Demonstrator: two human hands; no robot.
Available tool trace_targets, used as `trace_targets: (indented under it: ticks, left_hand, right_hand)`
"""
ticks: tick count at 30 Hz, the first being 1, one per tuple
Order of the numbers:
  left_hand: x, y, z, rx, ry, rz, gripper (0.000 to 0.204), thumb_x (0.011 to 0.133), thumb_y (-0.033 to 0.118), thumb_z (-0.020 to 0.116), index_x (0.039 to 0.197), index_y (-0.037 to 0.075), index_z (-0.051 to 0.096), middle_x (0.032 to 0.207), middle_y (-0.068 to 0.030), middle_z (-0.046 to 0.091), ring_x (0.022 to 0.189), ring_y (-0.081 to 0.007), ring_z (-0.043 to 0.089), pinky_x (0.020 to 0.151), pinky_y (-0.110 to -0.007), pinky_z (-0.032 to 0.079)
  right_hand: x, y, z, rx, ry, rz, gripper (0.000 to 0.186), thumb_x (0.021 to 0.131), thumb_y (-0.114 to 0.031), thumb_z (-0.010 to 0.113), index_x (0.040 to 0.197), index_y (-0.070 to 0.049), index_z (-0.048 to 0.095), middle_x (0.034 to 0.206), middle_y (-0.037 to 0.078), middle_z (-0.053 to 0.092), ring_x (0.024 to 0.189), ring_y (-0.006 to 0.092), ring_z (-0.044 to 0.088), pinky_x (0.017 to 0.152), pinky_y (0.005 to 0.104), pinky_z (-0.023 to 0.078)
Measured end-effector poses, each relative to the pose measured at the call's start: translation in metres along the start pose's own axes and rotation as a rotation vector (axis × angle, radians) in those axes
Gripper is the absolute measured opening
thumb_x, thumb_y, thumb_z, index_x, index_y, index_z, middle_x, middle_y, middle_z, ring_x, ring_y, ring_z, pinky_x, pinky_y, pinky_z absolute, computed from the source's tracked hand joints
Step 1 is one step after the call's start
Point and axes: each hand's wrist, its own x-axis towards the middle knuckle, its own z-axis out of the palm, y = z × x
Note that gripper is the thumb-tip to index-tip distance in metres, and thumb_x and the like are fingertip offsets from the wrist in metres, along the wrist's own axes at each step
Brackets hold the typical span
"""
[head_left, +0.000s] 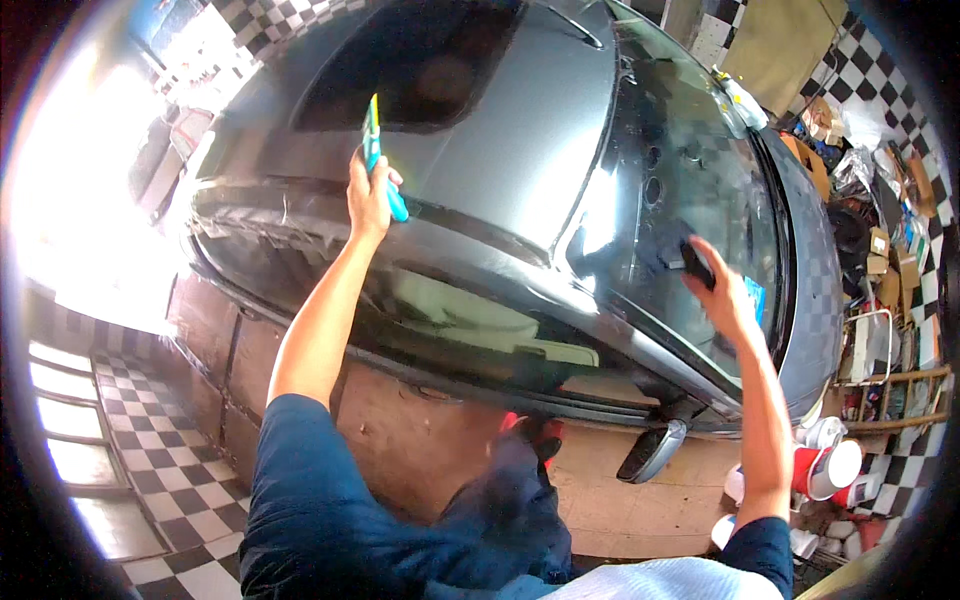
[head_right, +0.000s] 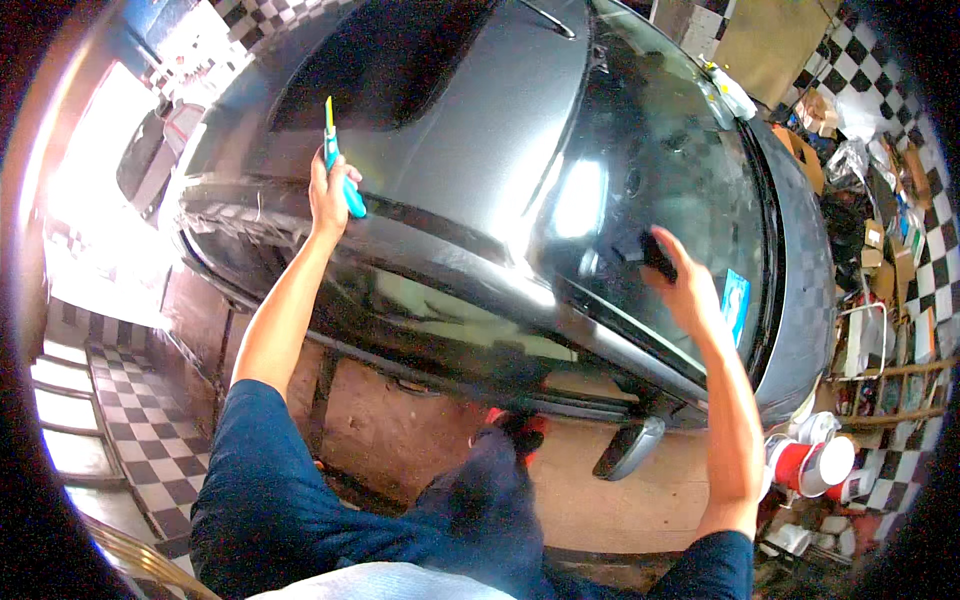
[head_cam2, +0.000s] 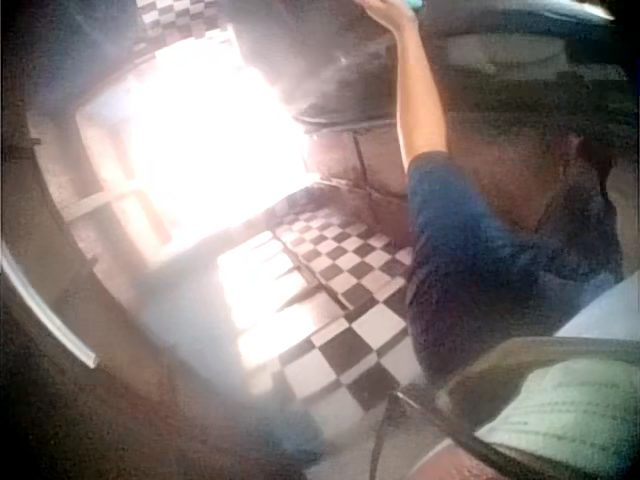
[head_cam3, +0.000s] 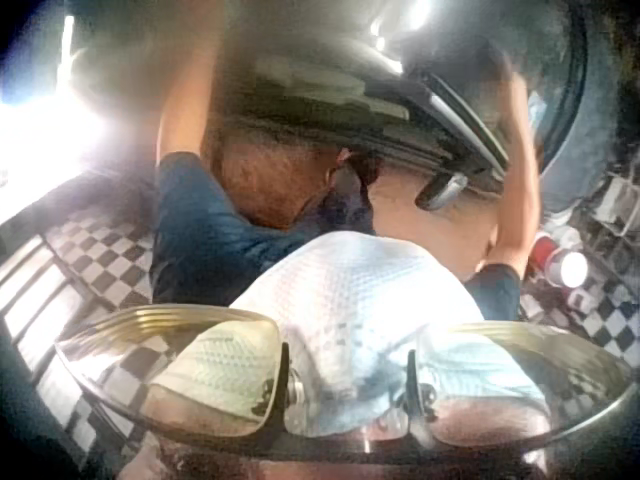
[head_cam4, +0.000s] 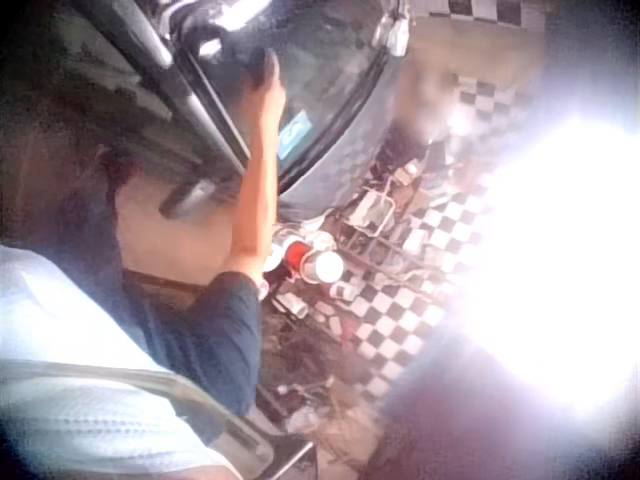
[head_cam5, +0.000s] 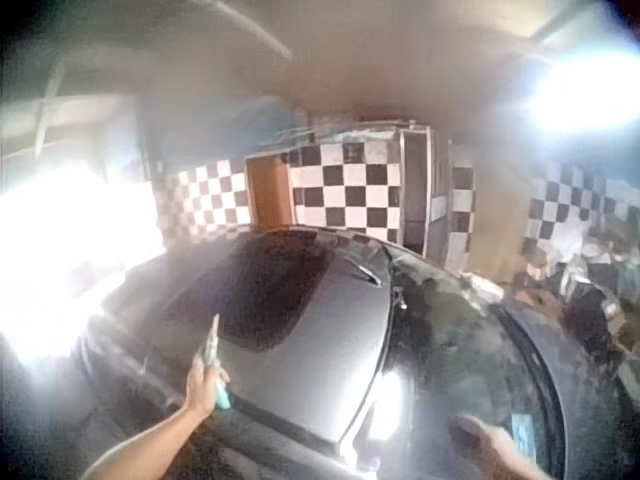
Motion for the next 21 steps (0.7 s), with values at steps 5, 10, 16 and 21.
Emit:
trace_targets:
  ticks: [5, 10, 16, 21]
  left_hand:
    - [-0.003, -0.002, -0.001, 0.077, -0.001, -0.007, 0.043, 0.093, 0.025, 0.046, 0.13, 0.005, 0.035, 0.071, -0.004, 0.057, 0.065, -0.0111, 0.055, 0.062, -0.027, 0.045]
    - [-0.002, 0.005, 0.001, 0.063, 0.024, 0.048, 0.044, 0.094, 0.028, 0.044, 0.131, 0.005, 0.035, 0.071, -0.0045, 0.057, 0.063, -0.0109, 0.054, 0.059, -0.027, 0.045]
    - [0.001, 0.002, -0.002, 0.091, 0.024, 0.003, 0.045, 0.093, 0.02, 0.045, 0.132, 0.004, 0.031, 0.076, -0.008, 0.058, 0.068, -0.017, 0.059, 0.065, -0.03, 0.047]
    - [0.001, 0.005, -0.004, 0.139, 0.047, 0.006, 0.046, 0.092, 0.019, 0.045, 0.133, 0.002, 0.031, 0.077, -0.0085, 0.059, 0.068, -0.0168, 0.058, 0.065, -0.03, 0.046]
  right_hand:
    - [0.124, -0.057, -0.012, -0.183, -0.054, -0.353, 0.047, 0.081, -0.015, 0.06, 0.126, -0.017, 0.048, 0.11, 0.018, 0.059, 0.101, 0.0314, 0.059, 0.084, 0.0365, 0.046]
    - [0.258, -0.138, 0.0, -0.316, -0.112, -0.458, 0.047, 0.081, -0.025, 0.06, 0.127, -0.023, 0.049, 0.09, 0.014, 0.063, 0.076, 0.0273, 0.061, 0.073, 0.0356, 0.047]
    - [0.384, -0.187, 0.032, -0.28, -0.201, -0.483, 0.053, 0.079, -0.019, 0.057, 0.13, -0.031, 0.047, 0.061, 0.003, 0.051, 0.051, 0.0109, 0.048, 0.044, 0.0278, 0.04]
    - [0.438, -0.191, 0.051, -0.342, -0.244, -0.463, 0.059, 0.074, -0.015, 0.054, 0.13, -0.031, 0.047, 0.054, 0.002, 0.046, 0.045, 0.0097, 0.043, 0.041, 0.0273, 0.037]
